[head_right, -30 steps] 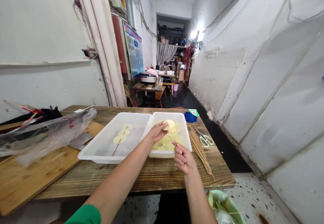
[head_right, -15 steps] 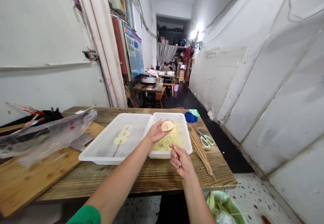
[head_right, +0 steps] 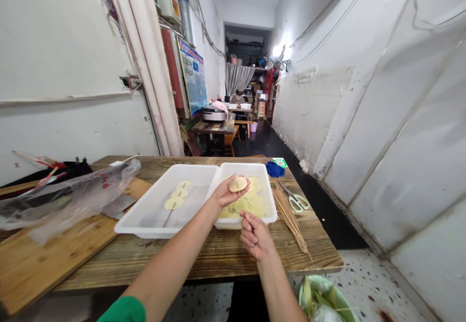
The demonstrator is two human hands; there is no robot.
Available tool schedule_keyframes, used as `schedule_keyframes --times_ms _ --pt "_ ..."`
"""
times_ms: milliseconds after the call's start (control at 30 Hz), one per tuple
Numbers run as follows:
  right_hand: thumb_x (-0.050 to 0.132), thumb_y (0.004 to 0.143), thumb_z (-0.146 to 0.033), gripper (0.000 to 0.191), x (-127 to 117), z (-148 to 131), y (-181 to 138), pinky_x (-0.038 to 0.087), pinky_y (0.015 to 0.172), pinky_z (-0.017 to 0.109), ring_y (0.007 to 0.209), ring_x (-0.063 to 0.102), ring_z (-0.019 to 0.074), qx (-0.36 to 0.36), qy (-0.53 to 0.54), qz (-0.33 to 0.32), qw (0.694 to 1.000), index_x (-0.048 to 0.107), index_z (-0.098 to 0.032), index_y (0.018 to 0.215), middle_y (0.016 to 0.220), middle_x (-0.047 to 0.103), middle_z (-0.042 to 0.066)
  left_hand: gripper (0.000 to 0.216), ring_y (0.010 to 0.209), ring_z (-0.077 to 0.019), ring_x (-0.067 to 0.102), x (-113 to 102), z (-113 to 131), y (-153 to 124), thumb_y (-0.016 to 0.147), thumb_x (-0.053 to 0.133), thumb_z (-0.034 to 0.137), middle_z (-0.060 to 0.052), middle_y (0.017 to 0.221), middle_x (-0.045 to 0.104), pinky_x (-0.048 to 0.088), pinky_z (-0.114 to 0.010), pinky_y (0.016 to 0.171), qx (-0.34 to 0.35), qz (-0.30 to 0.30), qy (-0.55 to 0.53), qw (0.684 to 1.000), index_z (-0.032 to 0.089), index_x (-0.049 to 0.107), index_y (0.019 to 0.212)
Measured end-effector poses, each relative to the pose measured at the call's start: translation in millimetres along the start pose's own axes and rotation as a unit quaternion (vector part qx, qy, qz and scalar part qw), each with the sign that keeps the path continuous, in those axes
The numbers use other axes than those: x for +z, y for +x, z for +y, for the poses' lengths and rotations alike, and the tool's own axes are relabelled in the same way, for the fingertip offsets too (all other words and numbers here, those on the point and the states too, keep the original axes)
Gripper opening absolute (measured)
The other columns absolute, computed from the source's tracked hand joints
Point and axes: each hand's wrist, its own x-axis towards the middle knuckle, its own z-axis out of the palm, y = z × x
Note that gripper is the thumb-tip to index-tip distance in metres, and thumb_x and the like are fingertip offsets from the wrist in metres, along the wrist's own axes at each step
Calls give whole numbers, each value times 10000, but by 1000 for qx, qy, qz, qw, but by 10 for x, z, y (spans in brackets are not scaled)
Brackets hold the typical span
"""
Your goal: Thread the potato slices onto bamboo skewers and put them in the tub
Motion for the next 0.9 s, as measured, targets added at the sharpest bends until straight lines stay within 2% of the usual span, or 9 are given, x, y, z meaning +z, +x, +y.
schedule_keyframes --times_ms 267,333,433,533,667,900 --pt "686 770 -238 170 38 -15 -21 137 261 115 286 156 -22 5 -3 25 1000 611 -133 881 489 404 -122 154 1038 -241 615 40 -52 -66 850 565 141 -183 1058 643 526 -362 878 35 -30 74 996 63 608 975" --pt "702 751 -256 197 68 -15 -25 128 264 118 284 157 -23 -4 -16 45 999 608 -135 876 479 409 -125 155 1012 -235 625 39 -54 -54 862 558 171 -173 1029 652 530 -364 865 38 -14 69 997 71 601 973" --pt "721 721 -324 276 126 -21 -29 128 272 125 277 180 -20 -44 -67 85 993 600 -138 885 468 433 -123 228 913 -229 651 30 -41 -23 855 586 311 -143 928 665 544 -396 823 52 45 55 996 100 581 941" --pt "712 693 -418 373 156 -17 -15 131 274 139 262 220 -5 -87 -172 148 970 590 -137 905 449 464 -115 329 821 -211 660 30 -27 -5 828 598 429 -118 825 656 553 -378 782 78 77 73 991 110 575 906" --pt "661 683 -485 440 121 42 35 141 279 165 256 264 22 -124 -309 222 917 598 -115 914 413 468 -105 426 890 -239 654 52 -25 -1 869 502 489 -157 907 660 541 -401 809 64 6 69 996 80 587 951" --pt "585 731 -481 374 41 117 103 171 302 195 279 274 50 -135 -402 213 880 638 -132 855 390 436 -87 178 1065 -261 608 40 -59 -13 906 489 237 -196 1066 639 515 -409 881 45 -21 45 998 84 567 948"
